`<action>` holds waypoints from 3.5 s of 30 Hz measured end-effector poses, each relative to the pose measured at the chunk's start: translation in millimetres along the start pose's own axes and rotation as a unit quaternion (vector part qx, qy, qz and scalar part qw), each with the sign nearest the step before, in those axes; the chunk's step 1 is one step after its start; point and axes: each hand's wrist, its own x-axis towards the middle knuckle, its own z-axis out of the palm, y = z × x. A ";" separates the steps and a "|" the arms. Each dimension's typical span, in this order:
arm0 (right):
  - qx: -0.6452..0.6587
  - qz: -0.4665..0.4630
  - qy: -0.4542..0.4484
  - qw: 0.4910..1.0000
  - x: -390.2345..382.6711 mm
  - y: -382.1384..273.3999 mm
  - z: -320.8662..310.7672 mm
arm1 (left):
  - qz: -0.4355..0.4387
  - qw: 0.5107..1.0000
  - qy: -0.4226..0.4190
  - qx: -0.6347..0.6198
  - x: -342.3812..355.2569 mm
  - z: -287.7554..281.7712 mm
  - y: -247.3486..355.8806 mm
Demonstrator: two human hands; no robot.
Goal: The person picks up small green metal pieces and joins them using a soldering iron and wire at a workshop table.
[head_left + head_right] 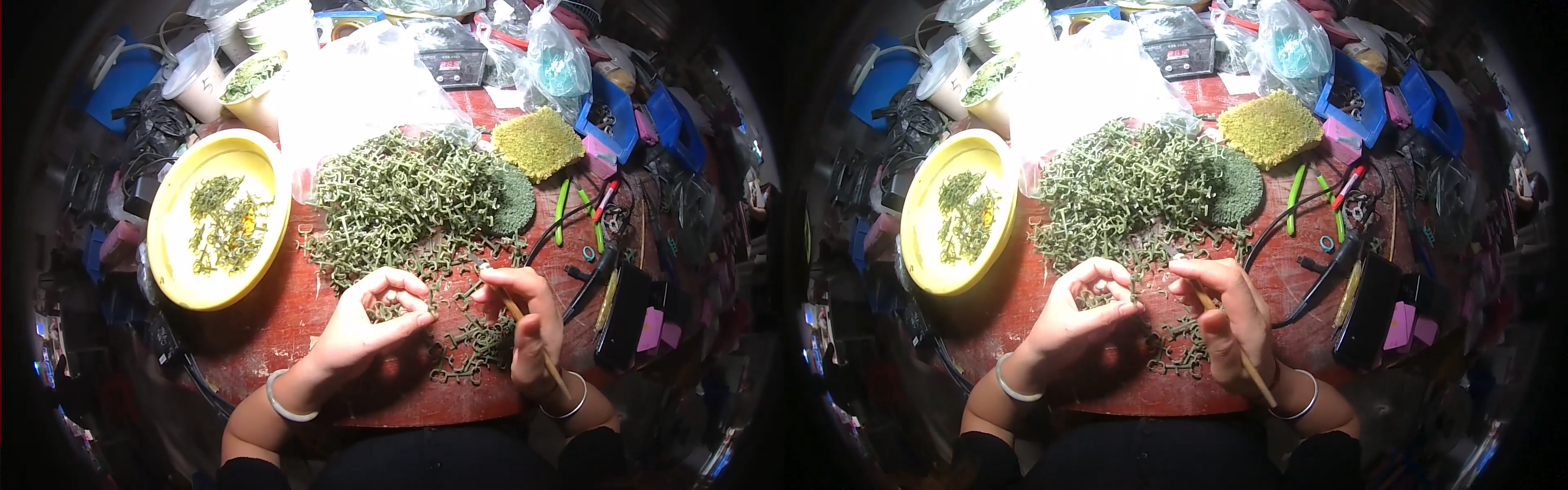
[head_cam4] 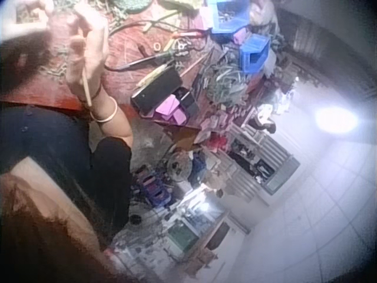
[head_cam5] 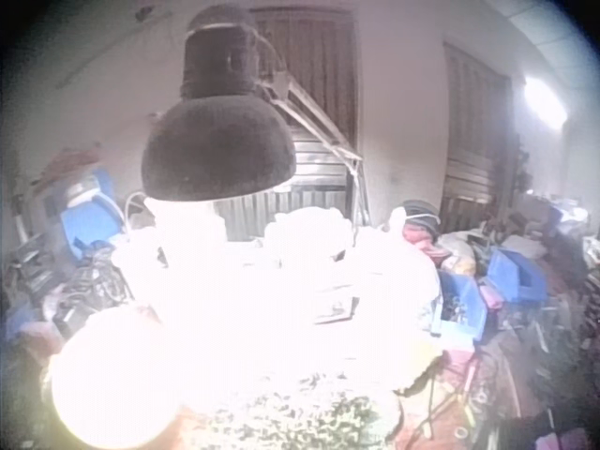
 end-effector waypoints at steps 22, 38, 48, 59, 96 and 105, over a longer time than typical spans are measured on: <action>-0.135 -0.097 0.033 0.985 4.8 0.4 -3.4 | -0.081 0.994 -0.020 -0.072 -1.8 -2.2 5.6; -0.154 -0.136 0.029 0.978 5.1 1.2 -3.1 | -0.034 0.998 -0.043 -0.033 0.6 -3.1 -3.3; -0.127 -0.125 -0.018 0.984 6.8 -4.1 -3.0 | -0.031 0.999 -0.038 0.009 -0.3 1.4 6.0; -0.179 -0.104 0.028 0.978 2.7 -2.9 -1.7 | 0.019 0.997 -0.035 0.073 -0.5 1.2 1.7; -0.434 -0.183 -0.072 0.879 23.9 34.1 27.6 | 0.117 0.928 0.131 0.329 -89.8 -38.3 5.5; -0.211 -0.088 -0.144 0.963 -13.2 -10.0 59.7 | 0.206 0.847 0.249 0.422 -100.4 -75.5 81.7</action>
